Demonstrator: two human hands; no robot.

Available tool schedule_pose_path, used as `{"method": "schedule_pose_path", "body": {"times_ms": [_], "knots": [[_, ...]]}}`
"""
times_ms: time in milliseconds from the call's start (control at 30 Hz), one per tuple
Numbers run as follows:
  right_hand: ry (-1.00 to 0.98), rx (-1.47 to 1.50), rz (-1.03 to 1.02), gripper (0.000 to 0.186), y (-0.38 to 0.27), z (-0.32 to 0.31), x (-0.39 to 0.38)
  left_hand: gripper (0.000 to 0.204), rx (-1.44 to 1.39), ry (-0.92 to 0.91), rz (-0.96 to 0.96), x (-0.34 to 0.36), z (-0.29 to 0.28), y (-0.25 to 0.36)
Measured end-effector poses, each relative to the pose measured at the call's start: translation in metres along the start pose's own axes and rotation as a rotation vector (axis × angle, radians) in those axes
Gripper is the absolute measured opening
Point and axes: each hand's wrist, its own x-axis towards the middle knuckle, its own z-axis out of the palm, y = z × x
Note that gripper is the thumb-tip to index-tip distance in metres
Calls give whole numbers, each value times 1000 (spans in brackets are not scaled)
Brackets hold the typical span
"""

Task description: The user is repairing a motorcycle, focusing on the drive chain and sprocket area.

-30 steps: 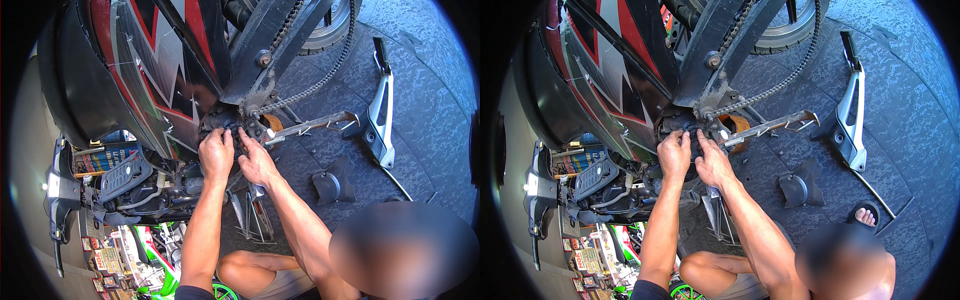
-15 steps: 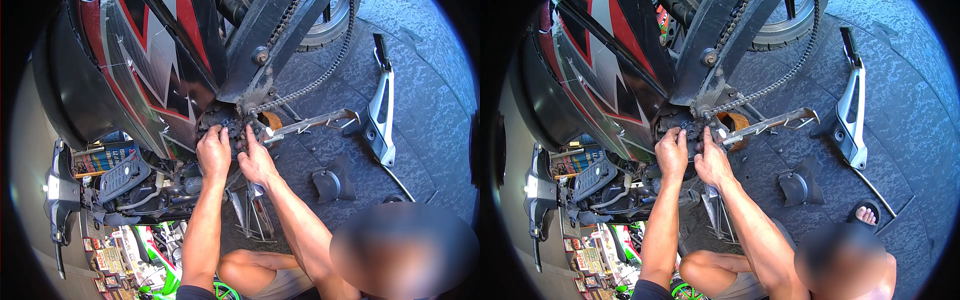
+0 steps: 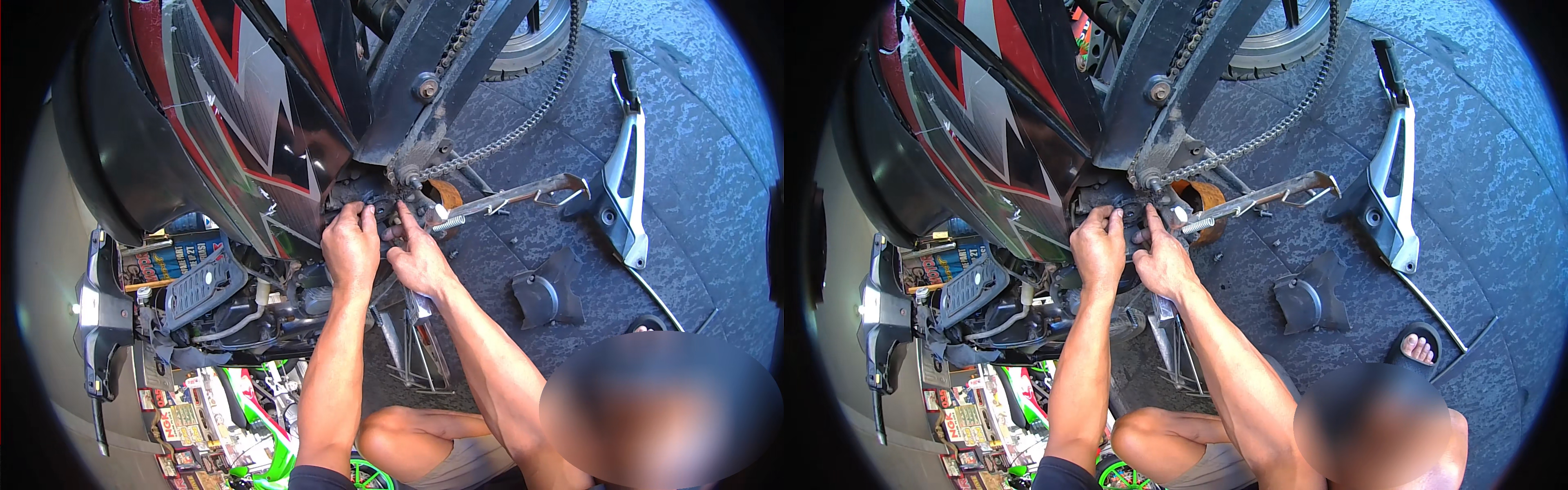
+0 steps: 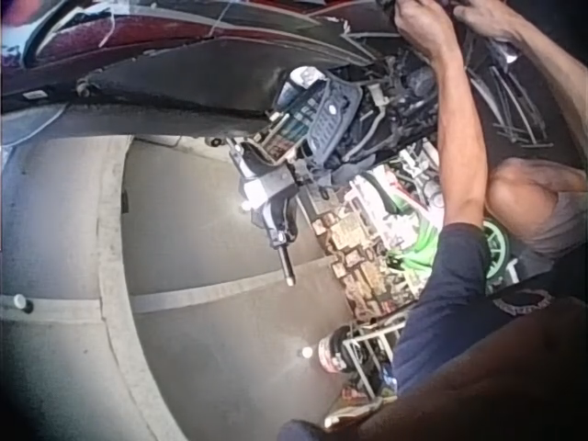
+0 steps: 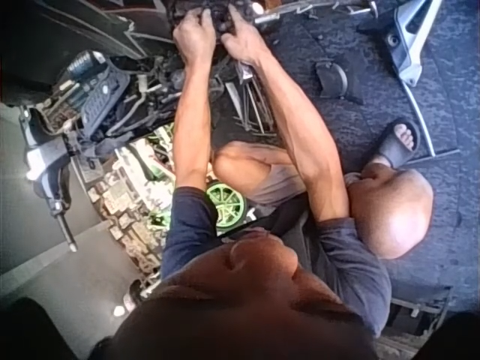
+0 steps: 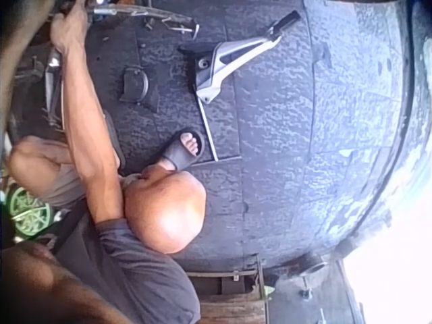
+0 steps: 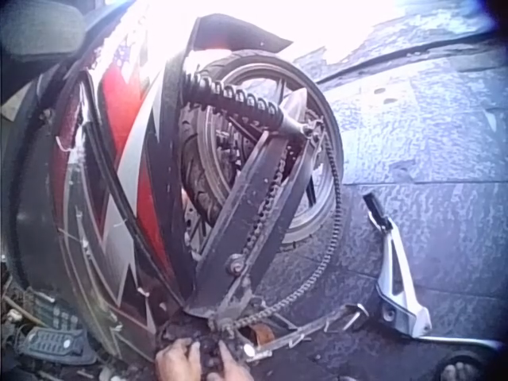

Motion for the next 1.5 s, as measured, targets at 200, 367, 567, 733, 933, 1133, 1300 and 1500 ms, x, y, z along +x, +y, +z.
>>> {"method": "schedule_pose_path", "body": {"times_ms": [200, 367, 567, 733, 933, 1133, 1300, 1500], "knots": [[-32, -60, 15, 92, 0, 0, 3, 18, -9, -9, 7, 1, -4, 3], [-56, -25, 50, 94, -1, -1, 2, 20, -30, -53, -34, -1, -5, 2], [-48, -19, 25, 95, -1, -1, 1, 18, -52, -37, 24, -3, -1, -4], [-55, 17, 17, 95, -1, -1, 1, 15, -44, -37, 30, -4, -1, -3], [-70, 21, 19, 96, -1, -2, 2, 14, 6, -10, 9, -5, 0, 4], [-85, 61, -2, 98, -1, -3, 2, 15, 7, -9, -6, -5, 0, 3], [-94, 28, 0, 98, 3, -2, 4, 18, 33, 4, 33, -4, 2, -2], [-32, -15, -5, 95, 3, 1, 4, 21, 45, -38, -22, -2, -1, 0]]}}
